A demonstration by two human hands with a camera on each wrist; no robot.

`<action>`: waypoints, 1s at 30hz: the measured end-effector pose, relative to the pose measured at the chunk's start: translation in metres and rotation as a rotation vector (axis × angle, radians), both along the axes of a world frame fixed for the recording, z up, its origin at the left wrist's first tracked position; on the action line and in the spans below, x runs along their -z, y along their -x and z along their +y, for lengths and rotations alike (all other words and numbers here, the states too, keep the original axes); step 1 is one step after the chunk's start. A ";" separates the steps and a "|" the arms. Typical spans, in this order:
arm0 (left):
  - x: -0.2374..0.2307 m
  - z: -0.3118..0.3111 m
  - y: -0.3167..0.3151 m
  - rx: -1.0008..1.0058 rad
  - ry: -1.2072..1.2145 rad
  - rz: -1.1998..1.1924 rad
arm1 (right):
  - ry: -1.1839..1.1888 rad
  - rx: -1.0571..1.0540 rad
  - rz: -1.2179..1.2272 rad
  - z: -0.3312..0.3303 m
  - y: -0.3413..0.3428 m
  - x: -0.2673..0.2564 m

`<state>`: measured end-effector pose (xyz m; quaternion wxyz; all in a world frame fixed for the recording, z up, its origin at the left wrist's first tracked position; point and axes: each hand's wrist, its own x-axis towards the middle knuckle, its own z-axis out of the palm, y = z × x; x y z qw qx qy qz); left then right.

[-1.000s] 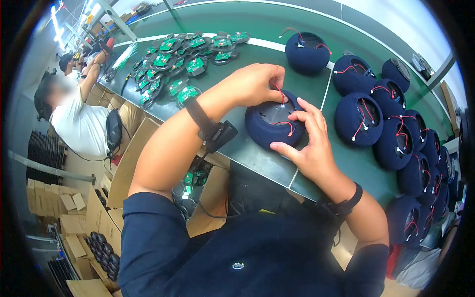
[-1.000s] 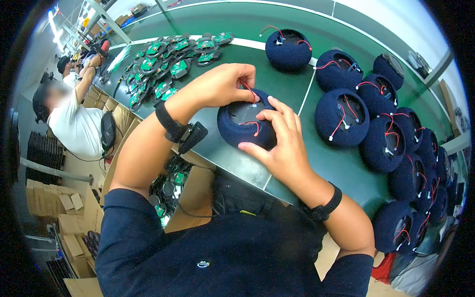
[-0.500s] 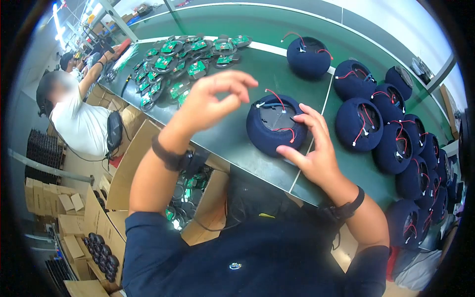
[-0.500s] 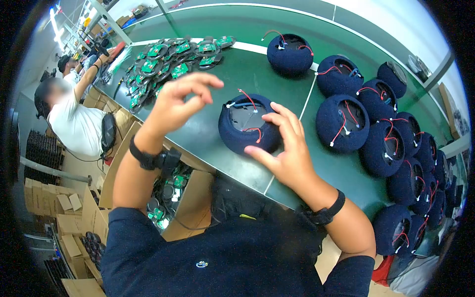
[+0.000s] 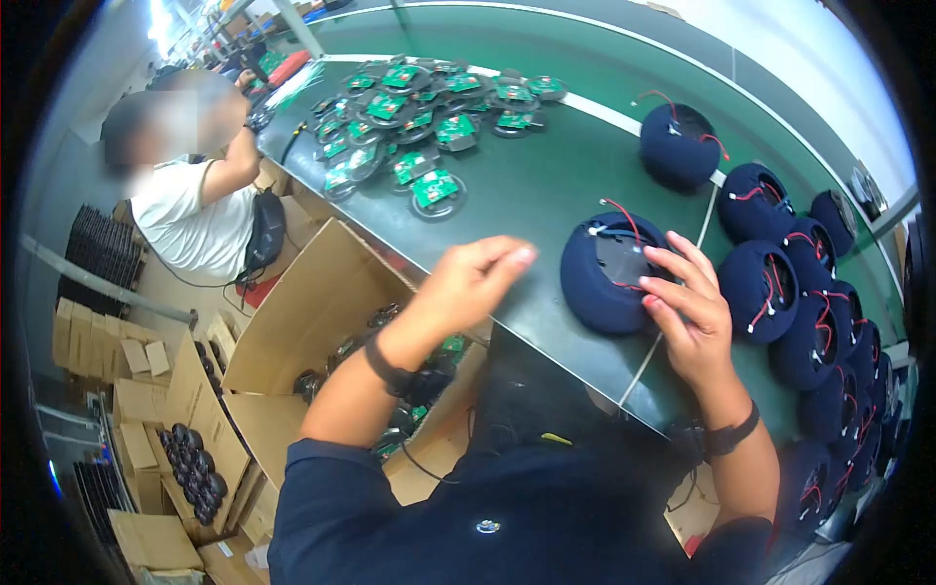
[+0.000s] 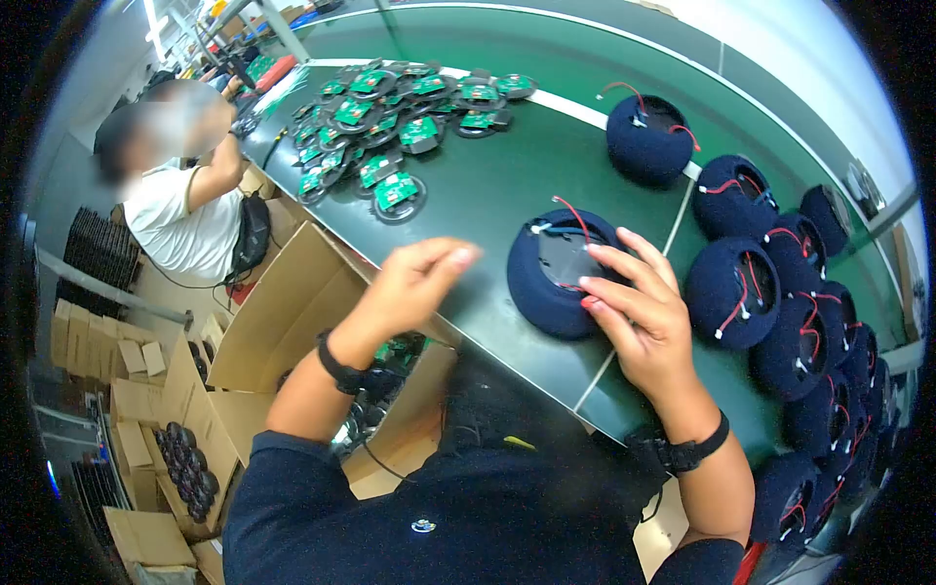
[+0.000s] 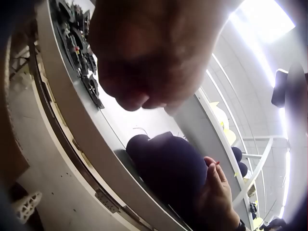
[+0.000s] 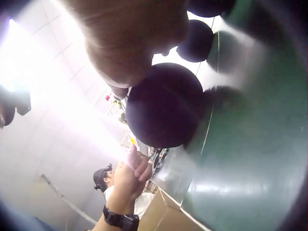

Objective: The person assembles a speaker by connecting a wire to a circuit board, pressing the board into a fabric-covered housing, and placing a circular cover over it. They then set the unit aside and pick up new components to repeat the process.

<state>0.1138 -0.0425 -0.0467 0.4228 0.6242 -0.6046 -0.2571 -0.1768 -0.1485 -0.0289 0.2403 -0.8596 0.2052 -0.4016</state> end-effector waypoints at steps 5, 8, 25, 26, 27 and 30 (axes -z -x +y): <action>0.012 0.001 0.015 0.496 0.159 -0.192 | -0.022 0.015 -0.057 -0.002 -0.009 -0.006; 0.011 0.006 -0.004 0.353 0.233 -0.061 | -0.184 0.001 -0.055 -0.003 -0.005 -0.007; 0.020 -0.012 -0.092 -0.282 0.374 -0.245 | -0.205 0.137 -0.094 0.004 -0.014 0.000; 0.018 -0.015 -0.101 -0.366 0.403 -0.501 | -0.213 0.129 -0.102 0.004 -0.014 0.000; 0.017 -0.017 -0.105 -0.410 0.332 -0.592 | -0.221 0.123 -0.109 0.004 -0.013 0.000; 0.037 -0.023 -0.109 -0.538 0.224 -0.815 | -0.323 0.081 -0.196 0.004 -0.013 0.003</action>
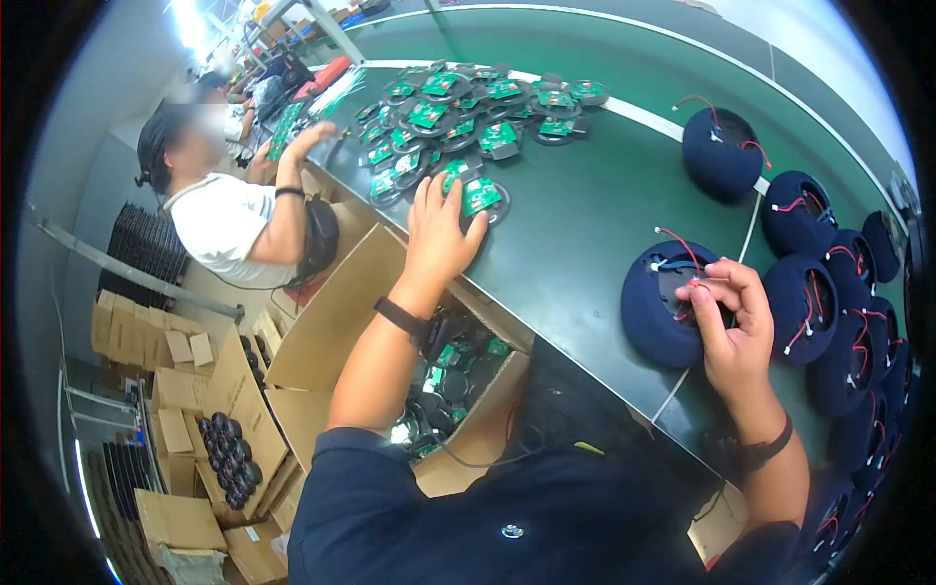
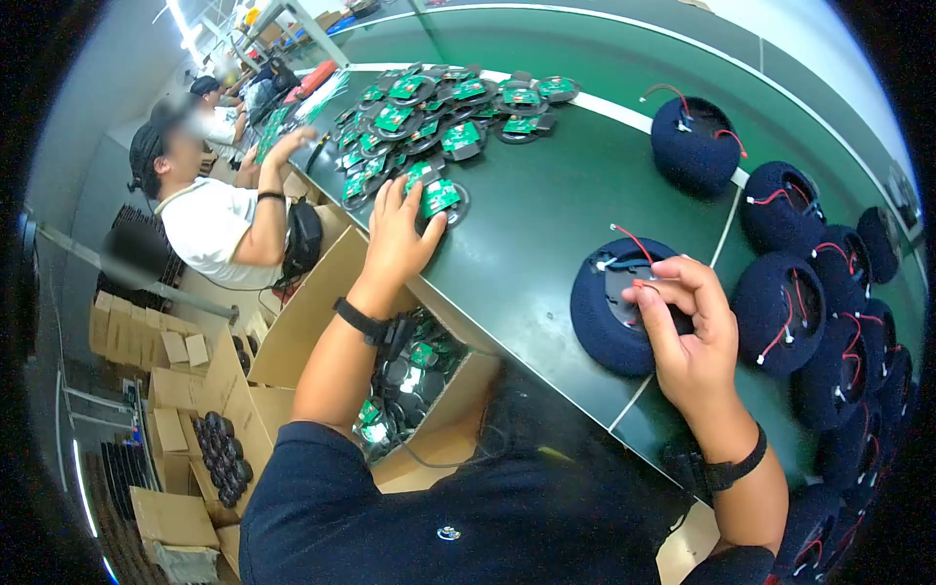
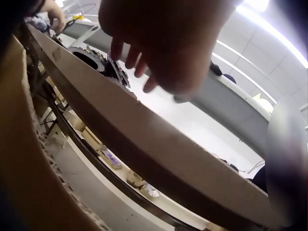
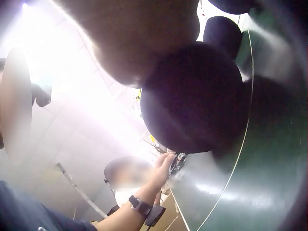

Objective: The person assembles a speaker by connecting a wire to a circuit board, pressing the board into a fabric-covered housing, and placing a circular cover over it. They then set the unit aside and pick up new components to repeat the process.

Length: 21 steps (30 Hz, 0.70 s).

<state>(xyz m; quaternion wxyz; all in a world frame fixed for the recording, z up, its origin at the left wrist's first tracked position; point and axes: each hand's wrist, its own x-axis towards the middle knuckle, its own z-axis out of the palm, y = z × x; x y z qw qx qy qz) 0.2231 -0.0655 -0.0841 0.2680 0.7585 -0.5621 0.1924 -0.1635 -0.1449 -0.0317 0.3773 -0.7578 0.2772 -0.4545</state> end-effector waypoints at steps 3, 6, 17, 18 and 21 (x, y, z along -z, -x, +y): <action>0.006 0.000 -0.001 -0.010 -0.112 -0.119 | 0.070 -0.034 0.081 -0.004 0.006 -0.006; 0.004 0.002 0.009 0.103 -0.088 -0.016 | 0.066 -0.030 0.033 -0.005 0.009 -0.008; -0.014 0.006 0.055 0.243 -0.063 0.538 | 0.017 -0.095 0.002 -0.010 0.008 -0.012; -0.023 0.006 0.071 0.237 -0.073 0.614 | -0.009 -0.117 0.009 -0.011 0.009 -0.013; -0.026 0.008 0.086 0.218 -0.109 0.710 | -0.300 -0.189 -0.088 -0.007 0.009 -0.017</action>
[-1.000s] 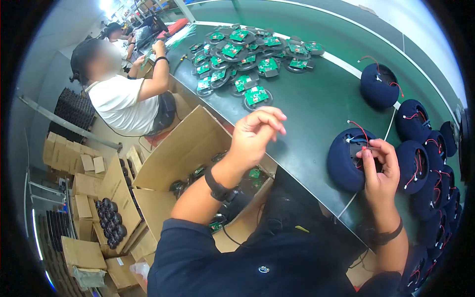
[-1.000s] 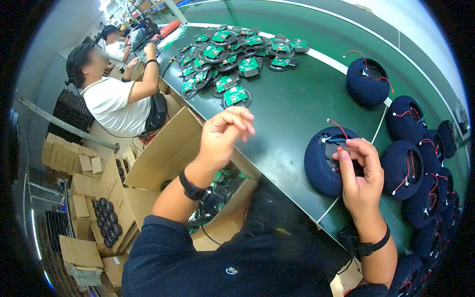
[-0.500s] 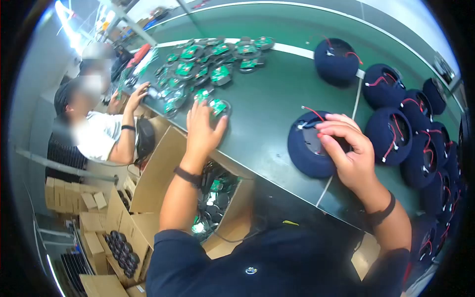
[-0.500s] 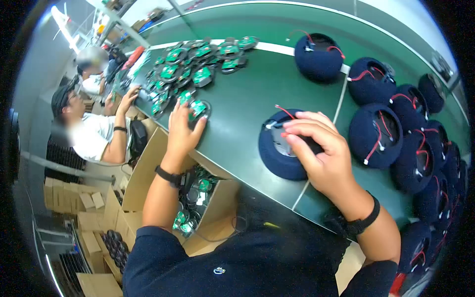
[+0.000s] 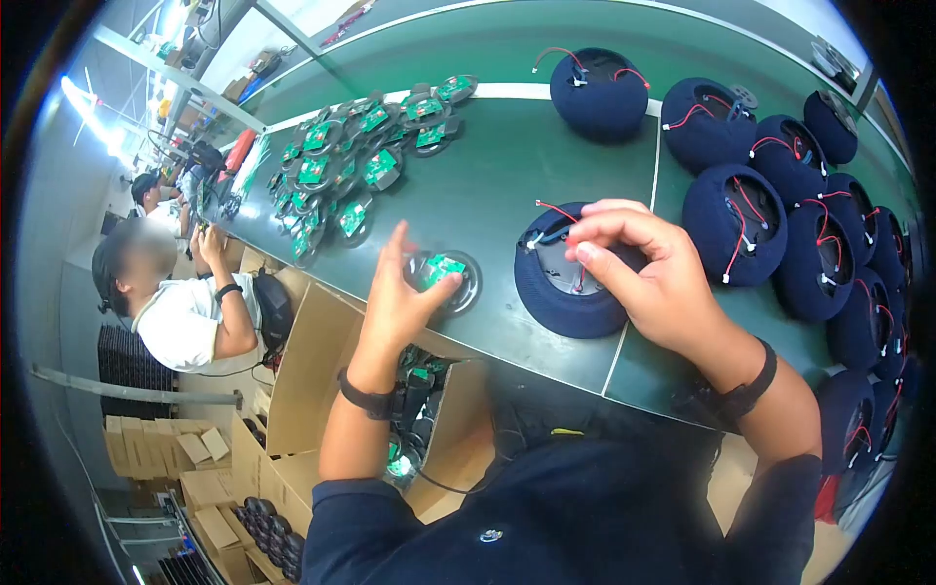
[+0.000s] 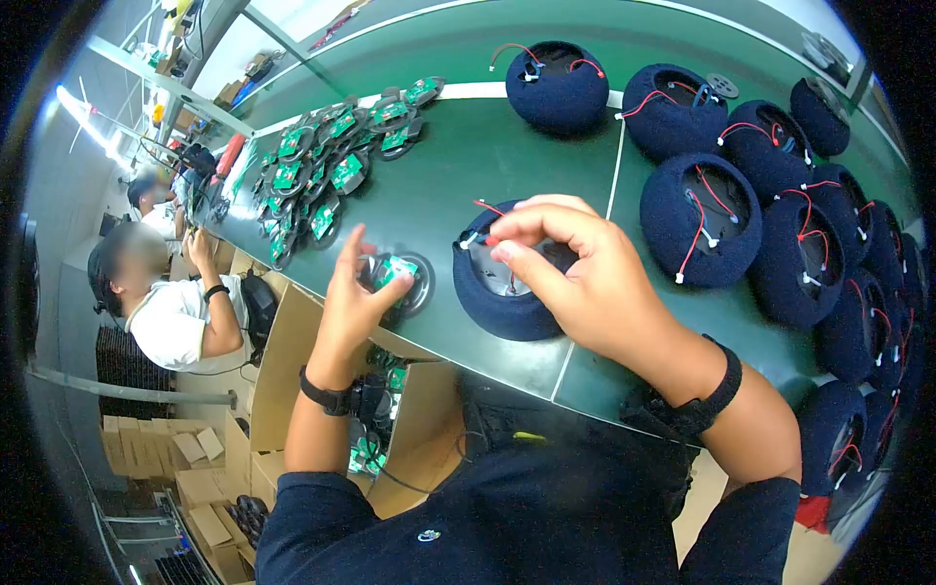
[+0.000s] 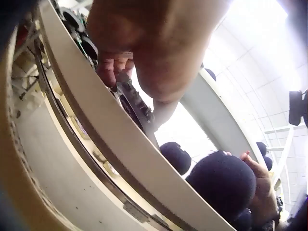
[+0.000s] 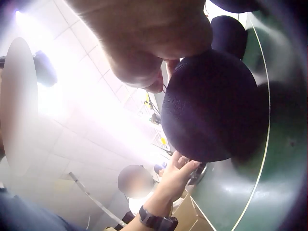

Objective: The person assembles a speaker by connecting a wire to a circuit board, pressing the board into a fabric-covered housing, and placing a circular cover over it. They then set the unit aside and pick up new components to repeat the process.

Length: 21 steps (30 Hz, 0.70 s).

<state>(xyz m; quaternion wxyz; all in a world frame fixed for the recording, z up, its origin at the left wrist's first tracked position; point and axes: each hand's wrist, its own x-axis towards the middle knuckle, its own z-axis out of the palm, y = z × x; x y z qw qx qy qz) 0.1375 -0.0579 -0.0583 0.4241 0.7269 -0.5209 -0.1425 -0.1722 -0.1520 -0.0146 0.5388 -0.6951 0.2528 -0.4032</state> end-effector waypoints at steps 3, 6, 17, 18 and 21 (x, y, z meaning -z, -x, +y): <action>-0.008 -0.001 -0.005 0.050 -0.353 -0.171 | -0.134 -0.010 -0.028 0.001 0.000 -0.001; -0.008 0.002 0.007 -0.032 -0.266 -0.151 | 0.135 0.054 0.068 -0.003 0.000 0.000; -0.025 0.040 0.063 0.156 -0.039 -0.022 | 0.208 0.056 0.136 -0.001 0.003 -0.005; -0.023 0.041 0.060 0.152 -0.044 -0.024 | 0.185 0.030 0.153 -0.002 0.003 -0.006; -0.019 0.038 0.054 0.150 0.122 0.259 | 0.190 -0.034 0.172 -0.005 0.006 -0.010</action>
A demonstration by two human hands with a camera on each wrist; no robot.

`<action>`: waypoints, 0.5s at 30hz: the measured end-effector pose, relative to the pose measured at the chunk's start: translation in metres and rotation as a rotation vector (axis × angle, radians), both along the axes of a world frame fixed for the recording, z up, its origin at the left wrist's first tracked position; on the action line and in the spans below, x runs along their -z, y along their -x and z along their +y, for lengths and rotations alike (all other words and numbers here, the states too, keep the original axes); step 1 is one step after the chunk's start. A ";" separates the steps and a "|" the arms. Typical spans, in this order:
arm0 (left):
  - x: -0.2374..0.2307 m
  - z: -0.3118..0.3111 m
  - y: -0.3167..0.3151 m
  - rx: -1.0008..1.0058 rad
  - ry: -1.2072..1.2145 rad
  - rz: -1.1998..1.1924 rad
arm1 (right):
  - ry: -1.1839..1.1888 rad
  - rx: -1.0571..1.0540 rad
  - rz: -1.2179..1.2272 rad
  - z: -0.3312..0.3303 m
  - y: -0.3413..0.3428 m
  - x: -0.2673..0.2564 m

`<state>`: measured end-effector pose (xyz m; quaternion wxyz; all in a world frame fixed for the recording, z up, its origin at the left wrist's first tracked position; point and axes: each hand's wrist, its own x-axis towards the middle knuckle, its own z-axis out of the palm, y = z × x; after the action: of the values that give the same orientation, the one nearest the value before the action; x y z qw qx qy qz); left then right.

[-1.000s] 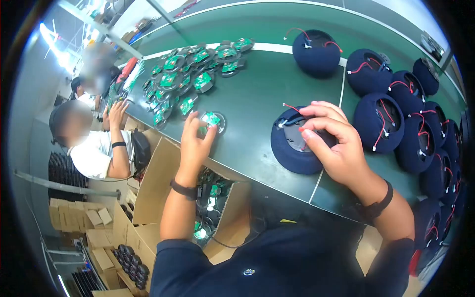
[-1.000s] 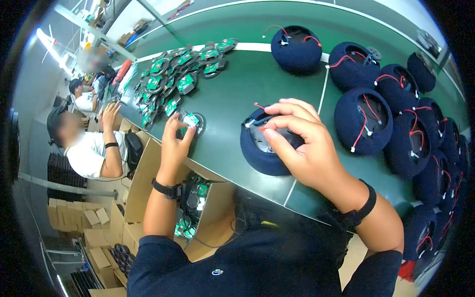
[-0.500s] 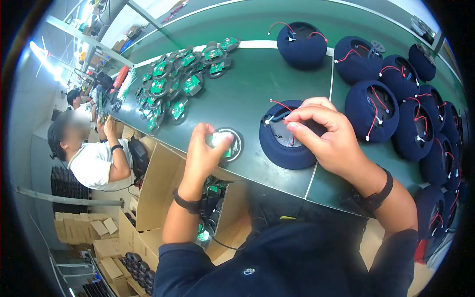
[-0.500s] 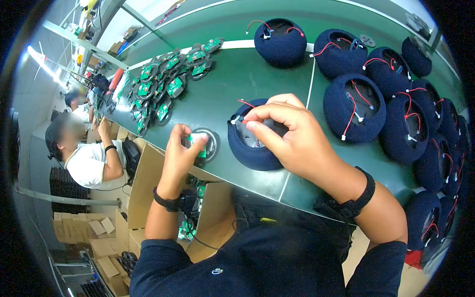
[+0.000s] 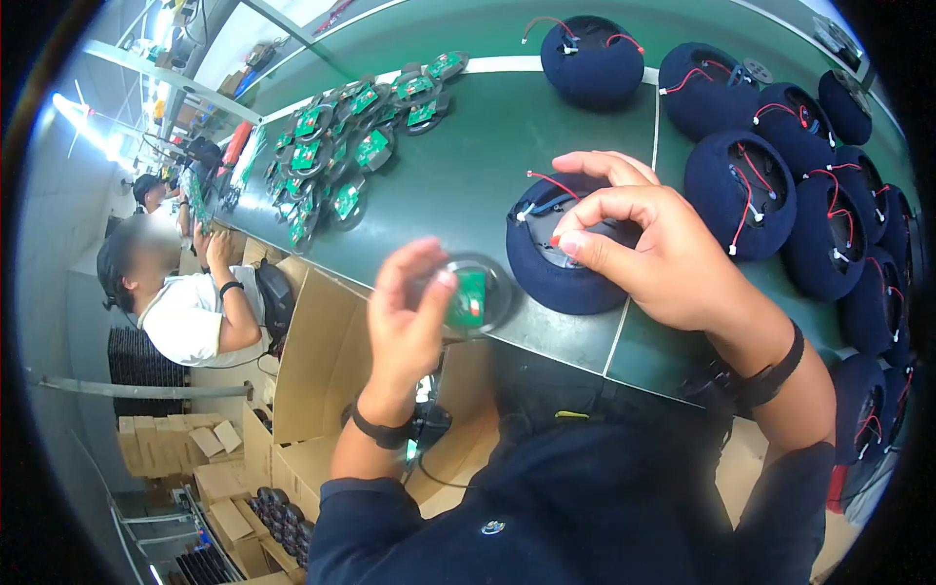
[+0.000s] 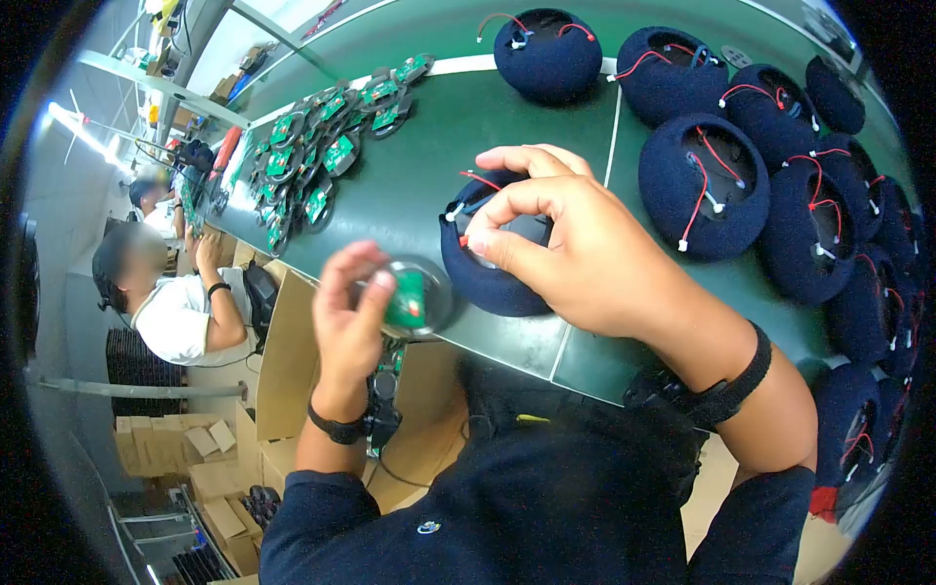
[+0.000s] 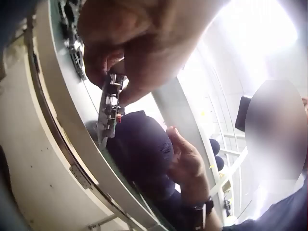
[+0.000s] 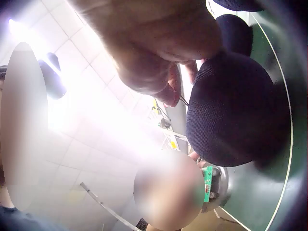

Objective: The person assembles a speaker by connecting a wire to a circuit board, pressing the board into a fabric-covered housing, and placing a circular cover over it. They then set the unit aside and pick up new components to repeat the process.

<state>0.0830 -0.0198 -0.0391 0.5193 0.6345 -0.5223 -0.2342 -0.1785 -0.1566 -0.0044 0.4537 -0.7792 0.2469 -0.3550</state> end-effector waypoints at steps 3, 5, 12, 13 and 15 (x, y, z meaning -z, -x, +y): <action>-0.037 -0.016 0.020 -0.083 0.380 0.036 | 0.007 -0.067 0.000 -0.001 -0.001 -0.003; -0.051 -0.026 0.044 -0.037 0.404 -0.017 | -0.010 -0.097 -0.001 0.000 -0.002 -0.005; -0.023 -0.051 0.078 0.024 0.495 0.477 | -0.059 -0.079 -0.028 -0.002 -0.001 0.002; -0.023 -0.051 0.079 0.022 0.485 0.468 | -0.061 -0.058 -0.017 -0.001 -0.002 0.003; -0.025 -0.048 0.082 -0.008 0.512 0.349 | -0.054 -0.043 -0.022 0.002 -0.001 -0.001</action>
<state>0.0013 -0.0682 -0.0144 0.7450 0.4353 -0.4649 -0.1985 -0.1775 -0.1550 -0.0039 0.4847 -0.7678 0.2349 -0.3469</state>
